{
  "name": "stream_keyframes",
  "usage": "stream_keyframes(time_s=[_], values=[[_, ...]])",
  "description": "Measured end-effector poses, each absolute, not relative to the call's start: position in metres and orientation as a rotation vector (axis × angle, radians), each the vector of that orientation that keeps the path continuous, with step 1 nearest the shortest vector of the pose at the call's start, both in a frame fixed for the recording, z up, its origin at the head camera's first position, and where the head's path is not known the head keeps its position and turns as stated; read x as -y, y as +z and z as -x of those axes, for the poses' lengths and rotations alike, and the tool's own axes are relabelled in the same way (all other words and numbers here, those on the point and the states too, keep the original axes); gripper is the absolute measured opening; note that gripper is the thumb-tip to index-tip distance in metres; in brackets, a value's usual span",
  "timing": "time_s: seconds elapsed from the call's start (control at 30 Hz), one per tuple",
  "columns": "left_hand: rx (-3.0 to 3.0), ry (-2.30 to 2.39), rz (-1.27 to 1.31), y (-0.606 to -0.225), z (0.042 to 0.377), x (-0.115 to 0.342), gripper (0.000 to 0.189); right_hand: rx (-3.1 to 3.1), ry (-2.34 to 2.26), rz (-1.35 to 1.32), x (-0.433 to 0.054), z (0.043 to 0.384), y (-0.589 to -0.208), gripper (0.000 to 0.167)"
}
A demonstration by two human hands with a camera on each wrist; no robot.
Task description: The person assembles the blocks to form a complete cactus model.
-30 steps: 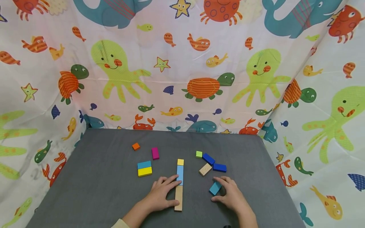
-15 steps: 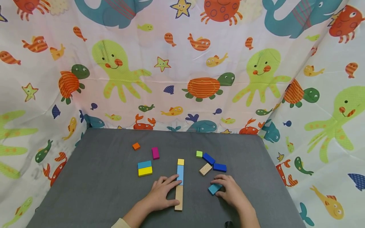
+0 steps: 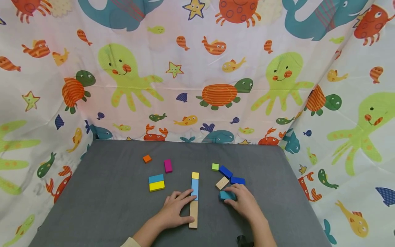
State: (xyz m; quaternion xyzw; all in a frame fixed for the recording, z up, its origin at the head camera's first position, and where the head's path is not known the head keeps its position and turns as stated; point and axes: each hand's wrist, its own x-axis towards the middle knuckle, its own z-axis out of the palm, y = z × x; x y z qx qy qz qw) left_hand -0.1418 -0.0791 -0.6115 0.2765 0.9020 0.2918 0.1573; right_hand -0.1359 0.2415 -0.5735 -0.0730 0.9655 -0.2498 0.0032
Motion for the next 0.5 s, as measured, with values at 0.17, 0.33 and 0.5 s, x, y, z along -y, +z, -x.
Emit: stream_keyframes(time_s=[0.17,0.33,0.5], values=[[-2.59,0.842,-0.797,-0.612,0.141,0.079,0.079,-3.032,-0.799,0.276,-0.225,0.147,-0.566,0.032],[-2.586,0.83,-0.787,-0.611,0.141,0.079,0.078,-3.034,-0.814,0.36,-0.21,0.157,-0.564,0.03],[-2.578,0.822,-0.776,-0.61,0.141,0.079,0.078,-3.056,-0.771,0.438,-0.198,0.166,-0.565,0.03]])
